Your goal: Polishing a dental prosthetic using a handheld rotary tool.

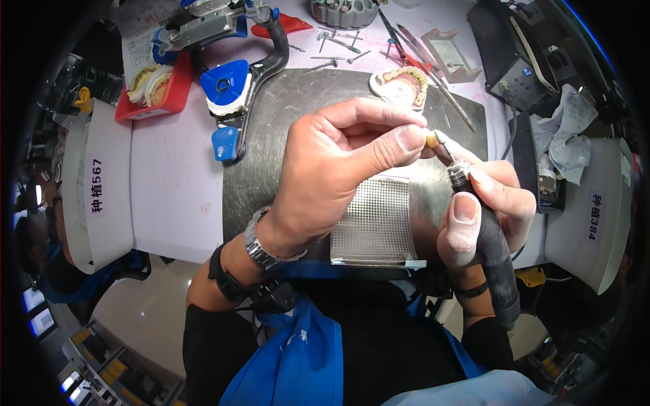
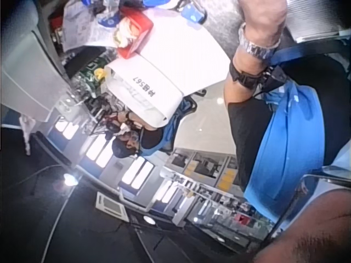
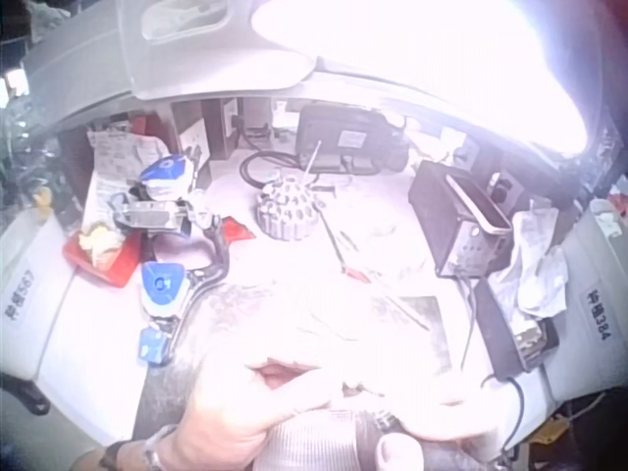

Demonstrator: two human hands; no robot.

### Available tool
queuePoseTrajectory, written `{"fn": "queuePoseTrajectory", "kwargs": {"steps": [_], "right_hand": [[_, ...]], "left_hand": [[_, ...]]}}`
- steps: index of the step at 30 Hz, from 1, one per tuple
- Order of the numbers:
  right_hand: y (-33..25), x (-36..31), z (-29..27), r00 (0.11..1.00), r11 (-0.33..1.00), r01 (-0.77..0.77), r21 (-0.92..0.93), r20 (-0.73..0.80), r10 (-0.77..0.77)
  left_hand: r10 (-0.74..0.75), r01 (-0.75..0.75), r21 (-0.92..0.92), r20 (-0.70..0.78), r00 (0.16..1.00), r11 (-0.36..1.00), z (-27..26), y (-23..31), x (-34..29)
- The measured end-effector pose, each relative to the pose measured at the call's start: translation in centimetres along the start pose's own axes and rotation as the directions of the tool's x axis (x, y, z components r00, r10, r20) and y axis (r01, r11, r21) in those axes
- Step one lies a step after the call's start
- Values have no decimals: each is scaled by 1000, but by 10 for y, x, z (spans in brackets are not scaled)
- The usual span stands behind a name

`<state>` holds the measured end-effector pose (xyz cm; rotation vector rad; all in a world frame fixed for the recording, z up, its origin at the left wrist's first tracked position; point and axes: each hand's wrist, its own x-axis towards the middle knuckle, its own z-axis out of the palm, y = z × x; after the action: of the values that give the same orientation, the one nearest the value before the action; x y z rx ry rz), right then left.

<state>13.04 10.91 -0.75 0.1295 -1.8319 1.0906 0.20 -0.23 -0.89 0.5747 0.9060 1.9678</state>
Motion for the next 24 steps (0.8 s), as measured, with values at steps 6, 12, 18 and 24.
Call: {"fn": "queuePoseTrajectory", "kwargs": {"steps": [6, 12, 18, 24], "right_hand": [[-5, -2, -3, 996, 995, -84, -58, 6, 85], [3, -2, -5, 999, 1000, -5, 31, 36, 4], [4, 0, 0, 999, 1000, 30, 7, 28, -30], [1, -1, -4, 998, 998, -60, -11, 11, 60]], "left_hand": [[90, -89, 103, -3, 996, 991, 2, 1, -1], [179, -175, 174, -5, 984, 969, 3, -1, 0], [204, -197, 255, -1, 979, 947, 3, 0, -1], [252, -246, 319, 25, 967, 915, 3, 1, -1]]}}
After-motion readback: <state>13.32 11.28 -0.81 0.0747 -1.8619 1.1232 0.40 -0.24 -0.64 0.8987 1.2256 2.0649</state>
